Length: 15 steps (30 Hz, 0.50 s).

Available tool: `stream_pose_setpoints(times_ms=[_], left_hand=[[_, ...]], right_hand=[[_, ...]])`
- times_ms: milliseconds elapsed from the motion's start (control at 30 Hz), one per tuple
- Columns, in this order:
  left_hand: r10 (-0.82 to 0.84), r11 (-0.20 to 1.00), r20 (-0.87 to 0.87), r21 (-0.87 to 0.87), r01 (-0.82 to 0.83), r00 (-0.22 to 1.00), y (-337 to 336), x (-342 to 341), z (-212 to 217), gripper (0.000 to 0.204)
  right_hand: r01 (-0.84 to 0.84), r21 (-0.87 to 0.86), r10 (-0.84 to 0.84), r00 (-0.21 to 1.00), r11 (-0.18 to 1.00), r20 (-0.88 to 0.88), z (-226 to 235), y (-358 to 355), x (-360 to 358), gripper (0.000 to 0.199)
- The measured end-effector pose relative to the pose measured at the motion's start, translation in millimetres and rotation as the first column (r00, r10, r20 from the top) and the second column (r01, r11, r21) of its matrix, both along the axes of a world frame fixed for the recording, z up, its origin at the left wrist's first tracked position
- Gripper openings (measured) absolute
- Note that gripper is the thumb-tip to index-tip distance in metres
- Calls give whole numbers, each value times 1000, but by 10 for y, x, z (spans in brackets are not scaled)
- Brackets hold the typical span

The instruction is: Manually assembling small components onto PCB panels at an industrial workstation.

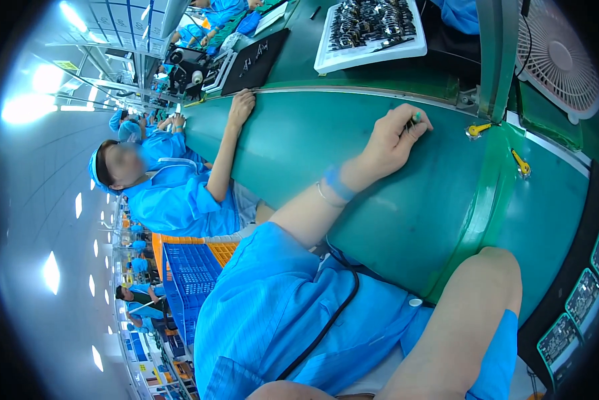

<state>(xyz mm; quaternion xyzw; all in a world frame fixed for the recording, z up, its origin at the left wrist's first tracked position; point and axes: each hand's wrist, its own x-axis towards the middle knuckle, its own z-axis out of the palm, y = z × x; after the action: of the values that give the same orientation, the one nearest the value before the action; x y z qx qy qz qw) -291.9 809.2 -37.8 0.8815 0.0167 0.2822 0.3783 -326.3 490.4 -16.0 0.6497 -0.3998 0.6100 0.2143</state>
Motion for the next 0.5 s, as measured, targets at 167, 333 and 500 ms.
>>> stream_pose_setpoints(times_ms=[167,333,500], left_hand=[[4,990,-30,-142,-8,1000,41,23,-17,4],[33,928,-31,-370,-42,999,103,46,-102,8],[2,847,-62,-530,-35,998,230,72,-194,9]], right_hand=[[-58,-64,60,998,996,32,4,-64,-24,41],[-117,-146,128,989,982,70,54,-80,-17,41],[-181,-227,209,972,957,106,141,-20,42,41]])
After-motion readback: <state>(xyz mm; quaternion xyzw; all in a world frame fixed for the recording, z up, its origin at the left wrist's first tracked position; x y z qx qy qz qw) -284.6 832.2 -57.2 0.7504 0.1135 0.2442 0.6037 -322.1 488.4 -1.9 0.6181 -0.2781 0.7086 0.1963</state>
